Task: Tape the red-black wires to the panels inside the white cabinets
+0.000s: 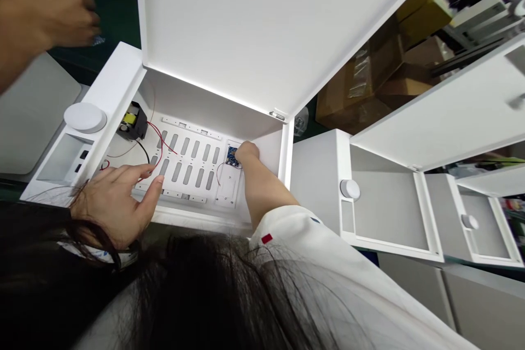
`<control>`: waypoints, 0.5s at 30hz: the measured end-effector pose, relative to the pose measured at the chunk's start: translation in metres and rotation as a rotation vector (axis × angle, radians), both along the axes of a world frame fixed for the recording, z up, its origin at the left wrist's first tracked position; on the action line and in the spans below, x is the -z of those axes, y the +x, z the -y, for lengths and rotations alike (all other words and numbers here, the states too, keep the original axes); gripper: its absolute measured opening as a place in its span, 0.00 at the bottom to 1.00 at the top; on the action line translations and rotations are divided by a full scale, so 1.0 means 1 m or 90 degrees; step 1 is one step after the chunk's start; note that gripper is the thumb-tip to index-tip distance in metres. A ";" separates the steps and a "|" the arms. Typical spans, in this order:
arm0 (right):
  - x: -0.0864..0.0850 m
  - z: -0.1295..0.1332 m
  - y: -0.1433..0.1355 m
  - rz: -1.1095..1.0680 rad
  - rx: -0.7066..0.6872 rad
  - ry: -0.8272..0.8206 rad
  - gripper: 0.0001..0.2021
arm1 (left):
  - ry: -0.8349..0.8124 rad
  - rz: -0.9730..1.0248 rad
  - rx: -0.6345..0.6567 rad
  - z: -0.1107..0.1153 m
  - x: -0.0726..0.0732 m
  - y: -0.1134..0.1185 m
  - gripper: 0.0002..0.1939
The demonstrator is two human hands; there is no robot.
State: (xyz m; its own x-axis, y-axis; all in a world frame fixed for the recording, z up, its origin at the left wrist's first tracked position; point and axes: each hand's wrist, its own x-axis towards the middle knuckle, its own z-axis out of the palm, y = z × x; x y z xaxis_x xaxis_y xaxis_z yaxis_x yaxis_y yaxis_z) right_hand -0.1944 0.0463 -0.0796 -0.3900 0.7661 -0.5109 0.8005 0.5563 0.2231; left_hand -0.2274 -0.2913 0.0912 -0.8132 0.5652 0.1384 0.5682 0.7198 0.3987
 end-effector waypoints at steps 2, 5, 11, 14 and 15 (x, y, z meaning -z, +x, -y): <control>0.002 0.002 0.001 -0.007 -0.004 -0.005 0.17 | 0.002 -0.006 0.002 0.000 0.000 0.000 0.20; 0.005 0.006 0.001 -0.026 -0.008 -0.008 0.16 | -0.005 -0.011 0.003 0.001 0.001 -0.001 0.20; 0.005 0.017 0.004 -0.070 0.026 0.010 0.16 | -0.022 0.004 -0.023 0.002 0.001 0.001 0.19; -0.003 0.023 0.006 -0.087 0.021 0.016 0.16 | -0.022 0.007 -0.026 -0.001 0.001 0.002 0.19; -0.008 0.025 0.004 -0.083 0.015 0.005 0.16 | -0.025 0.006 -0.025 -0.002 0.001 0.001 0.19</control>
State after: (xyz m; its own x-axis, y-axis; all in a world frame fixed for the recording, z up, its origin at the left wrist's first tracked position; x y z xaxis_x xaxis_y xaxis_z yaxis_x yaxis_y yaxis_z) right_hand -0.1903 0.0210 -0.0715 -0.4339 0.7794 -0.4519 0.8359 0.5354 0.1209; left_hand -0.2260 -0.2897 0.0901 -0.8363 0.5374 0.1091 0.5352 0.7567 0.3754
